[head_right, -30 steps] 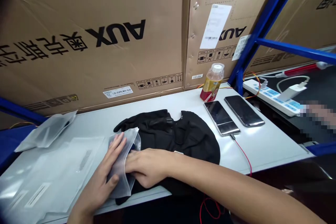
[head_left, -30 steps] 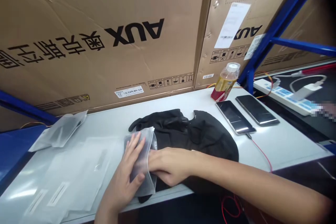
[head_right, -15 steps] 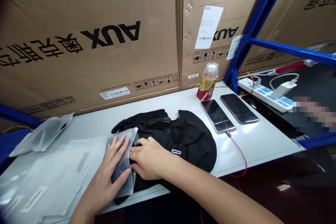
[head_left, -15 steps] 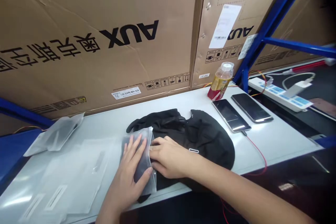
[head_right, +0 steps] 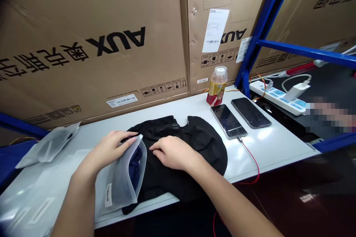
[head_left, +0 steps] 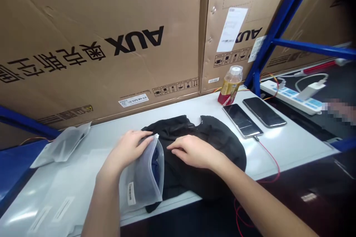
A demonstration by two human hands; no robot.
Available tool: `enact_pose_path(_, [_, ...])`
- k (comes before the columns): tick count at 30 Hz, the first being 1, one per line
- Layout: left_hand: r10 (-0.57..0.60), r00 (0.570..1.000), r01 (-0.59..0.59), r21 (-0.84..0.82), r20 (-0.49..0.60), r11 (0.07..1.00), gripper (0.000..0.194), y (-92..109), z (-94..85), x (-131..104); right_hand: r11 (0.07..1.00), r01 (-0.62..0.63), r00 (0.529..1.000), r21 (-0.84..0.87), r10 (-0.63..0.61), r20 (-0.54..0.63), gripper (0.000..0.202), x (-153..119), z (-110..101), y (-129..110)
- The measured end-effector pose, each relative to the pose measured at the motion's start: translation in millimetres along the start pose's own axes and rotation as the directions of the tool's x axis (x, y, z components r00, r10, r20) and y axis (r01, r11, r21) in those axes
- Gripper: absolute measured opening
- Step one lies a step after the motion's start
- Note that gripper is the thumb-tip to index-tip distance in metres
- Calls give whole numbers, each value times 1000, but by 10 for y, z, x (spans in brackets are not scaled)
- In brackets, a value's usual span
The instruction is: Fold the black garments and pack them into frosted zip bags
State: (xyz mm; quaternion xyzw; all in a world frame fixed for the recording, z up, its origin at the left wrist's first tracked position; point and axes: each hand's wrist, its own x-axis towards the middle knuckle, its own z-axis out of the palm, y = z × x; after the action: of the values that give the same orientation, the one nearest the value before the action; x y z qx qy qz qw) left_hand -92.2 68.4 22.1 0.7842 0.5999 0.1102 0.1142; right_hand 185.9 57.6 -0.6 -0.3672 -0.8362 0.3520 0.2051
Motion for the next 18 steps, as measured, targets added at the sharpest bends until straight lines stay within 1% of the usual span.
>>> enact_pose_path(1, [9, 1000, -9, -3, 5, 1000, 32, 10, -3, 62, 1000, 6, 1000, 4, -6, 0, 32, -8, 20, -6])
enact_pose_path(3, [22, 999, -22, -10, -31, 1000, 33, 67, 2, 96, 1000, 3, 1000, 25, -3, -12, 29, -8, 48, -14])
enact_pose_path(5, [33, 995, -36, -26, -96, 999, 34, 172, 7, 39, 998, -34, 998, 50, 36, -50, 25, 16, 67, -19])
enact_pose_path(7, [63, 990, -70, -57, -130, 996, 34, 317, 12, -49, 991, -74, 992, 109, 84, -89, 32, 68, 98, -35])
enact_pose_path(8, [82, 989, -95, -102, -124, 990, 32, 397, 18, -85, 985, -80, 990, 150, 96, -99, 34, 103, 122, -48])
enact_pose_path(9, [100, 989, -118, -162, -111, 980, 31, 475, 30, -112, 979, -79, 989, 188, 100, -106, 32, 142, 151, -64])
enact_pose_path(11, [120, 989, -141, -284, -89, 948, 28, 610, 72, -131, 967, -79, 985, 241, 112, -129, 21, 216, 211, -97])
enact_pose_path(12, [117, 989, -140, -327, -88, 935, 27, 659, 101, -128, 965, -86, 981, 248, 125, -147, 22, 242, 233, -107])
enact_pose_path(13, [108, 990, -133, -347, -93, 928, 26, 693, 133, -120, 965, -98, 976, 243, 141, -164, 26, 256, 242, -108])
enact_pose_path(15, [79, 991, -112, -334, -111, 936, 25, 722, 194, -105, 961, -117, 971, 252, 163, -173, 28, 237, 219, -79])
enact_pose_path(18, [41, 992, -77, -311, -121, 947, 25, 707, 248, -93, 942, -114, 980, 314, 159, -122, 18, 117, 117, 23])
